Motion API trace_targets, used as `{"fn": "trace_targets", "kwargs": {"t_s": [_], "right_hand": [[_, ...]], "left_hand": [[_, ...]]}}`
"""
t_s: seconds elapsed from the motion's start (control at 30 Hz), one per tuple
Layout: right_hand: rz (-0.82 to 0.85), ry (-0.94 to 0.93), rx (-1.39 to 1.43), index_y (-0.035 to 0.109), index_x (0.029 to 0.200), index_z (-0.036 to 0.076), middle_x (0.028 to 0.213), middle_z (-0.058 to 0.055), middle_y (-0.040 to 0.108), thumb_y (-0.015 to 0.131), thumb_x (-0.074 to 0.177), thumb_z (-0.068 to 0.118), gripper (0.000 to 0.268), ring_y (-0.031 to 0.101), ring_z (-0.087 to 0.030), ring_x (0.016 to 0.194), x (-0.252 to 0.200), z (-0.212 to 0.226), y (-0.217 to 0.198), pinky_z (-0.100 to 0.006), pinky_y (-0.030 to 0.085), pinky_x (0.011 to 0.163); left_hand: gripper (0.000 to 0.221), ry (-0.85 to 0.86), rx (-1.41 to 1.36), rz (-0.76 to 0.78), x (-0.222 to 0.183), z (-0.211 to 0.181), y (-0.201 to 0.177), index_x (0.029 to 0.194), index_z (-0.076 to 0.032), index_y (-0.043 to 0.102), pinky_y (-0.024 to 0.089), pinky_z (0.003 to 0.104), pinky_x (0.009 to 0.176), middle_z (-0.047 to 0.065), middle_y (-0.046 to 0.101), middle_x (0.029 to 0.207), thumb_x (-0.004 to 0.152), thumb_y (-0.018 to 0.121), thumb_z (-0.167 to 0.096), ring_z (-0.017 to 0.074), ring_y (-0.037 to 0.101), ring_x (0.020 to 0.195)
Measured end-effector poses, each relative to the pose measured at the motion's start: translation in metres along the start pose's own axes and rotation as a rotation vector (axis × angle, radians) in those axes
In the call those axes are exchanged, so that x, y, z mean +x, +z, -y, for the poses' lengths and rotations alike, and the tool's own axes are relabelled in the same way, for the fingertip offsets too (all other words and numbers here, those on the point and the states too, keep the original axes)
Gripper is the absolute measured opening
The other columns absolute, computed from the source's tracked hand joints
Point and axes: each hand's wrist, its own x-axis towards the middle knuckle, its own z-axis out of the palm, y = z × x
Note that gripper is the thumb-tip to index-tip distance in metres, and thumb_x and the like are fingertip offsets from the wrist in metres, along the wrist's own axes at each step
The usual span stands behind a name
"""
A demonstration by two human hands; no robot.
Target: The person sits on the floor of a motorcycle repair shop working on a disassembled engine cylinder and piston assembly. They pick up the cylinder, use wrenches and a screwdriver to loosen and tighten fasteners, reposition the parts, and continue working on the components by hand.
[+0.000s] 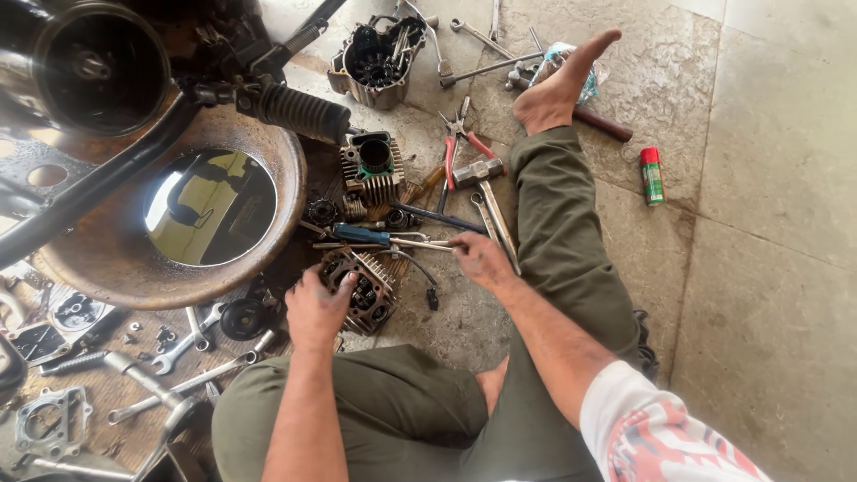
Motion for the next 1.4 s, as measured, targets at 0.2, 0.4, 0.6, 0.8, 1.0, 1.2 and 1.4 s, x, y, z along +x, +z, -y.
{"fn": "trace_targets", "kwargs": {"t_s": [0.2, 0.4, 0.6, 0.8, 1.0, 1.2, 1.4], "right_hand": [[-0.041, -0.278, 0.101, 0.071, 0.121, 0.008, 0.112, -0.01, 0.074, 0.069, 0.093, 0.02, 0.03, 0.068, -0.019, 0.105, 0.023, 0.002, 0.017, -0.032, 0.055, 0.096], [0.23, -0.684, 2.047, 0.047, 0.154, -0.005, 0.15, -0.024, 0.058, 0.051, 0.105, 0.052, 0.075, 0.062, -0.034, 0.135, -0.053, 0.055, -0.16, -0.045, 0.053, 0.114], [-0.13, -0.772, 1.564, 0.061, 0.145, -0.002, 0.135, -0.022, 0.07, 0.054, 0.108, 0.058, 0.072, 0.067, -0.04, 0.117, -0.165, 0.031, -0.259, -0.052, 0.054, 0.103], [-0.563, -0.364, 0.903, 0.061, 0.131, -0.007, 0.117, -0.025, 0.07, 0.051, 0.115, 0.034, 0.045, 0.069, -0.038, 0.1, -0.312, -0.065, -0.297, -0.05, 0.055, 0.09], [-0.92, -0.286, 0.52, 0.055, 0.122, 0.003, 0.107, -0.018, 0.068, 0.036, 0.127, 0.036, 0.039, 0.067, -0.032, 0.099, -0.432, -0.175, -0.367, -0.048, 0.055, 0.088], [-0.664, -0.549, 0.582, 0.054, 0.133, 0.009, 0.109, -0.009, 0.067, 0.031, 0.127, 0.047, 0.046, 0.065, -0.021, 0.094, -0.364, -0.238, -0.509, -0.038, 0.05, 0.084], [-0.591, -0.628, 0.125, 0.062, 0.121, 0.001, 0.111, -0.015, 0.069, 0.052, 0.123, 0.029, 0.03, 0.069, -0.025, 0.099, -0.278, 0.075, -0.505, -0.044, 0.057, 0.085]], "left_hand": [[0.062, 0.036, 0.156, -0.095, 0.014, 0.016, 0.027, 0.125, -0.011, 0.068, 0.052, 0.051, 0.1, 0.019, 0.074, 0.107, 0.087, 0.075, -0.06, 0.0434, 0.063, 0.105], [0.062, -0.047, 0.076, -0.022, 0.015, 0.004, 0.007, 0.121, -0.012, 0.07, 0.053, 0.053, 0.09, 0.018, 0.075, 0.105, 0.082, 0.076, -0.06, 0.0472, 0.06, 0.11], [0.063, -0.037, 0.066, -0.001, 0.01, 0.007, 0.006, 0.124, -0.014, 0.07, 0.054, 0.052, 0.095, 0.016, 0.075, 0.111, 0.084, 0.073, -0.062, 0.0454, 0.061, 0.112], [0.07, -0.036, 0.005, -0.004, -0.004, 0.014, 0.014, 0.135, -0.013, 0.064, 0.052, 0.054, 0.098, 0.019, 0.067, 0.128, 0.083, 0.076, -0.058, 0.0453, 0.059, 0.119], [0.082, 0.053, -0.147, -0.164, -0.038, 0.023, -0.002, 0.143, -0.01, 0.053, 0.048, 0.055, 0.099, 0.024, 0.055, 0.14, 0.079, 0.08, -0.053, 0.0462, 0.053, 0.124], [0.07, 0.102, -0.353, -0.307, -0.05, 0.025, -0.027, 0.143, -0.002, 0.054, 0.049, 0.048, 0.103, 0.023, 0.061, 0.134, 0.09, 0.078, -0.041, 0.0397, 0.058, 0.125], [0.05, 0.263, -0.488, -0.482, -0.052, -0.016, -0.118, 0.134, 0.0, 0.062, 0.056, 0.041, 0.09, 0.02, 0.073, 0.113, 0.097, 0.076, -0.03, 0.0308, 0.071, 0.1]]}}
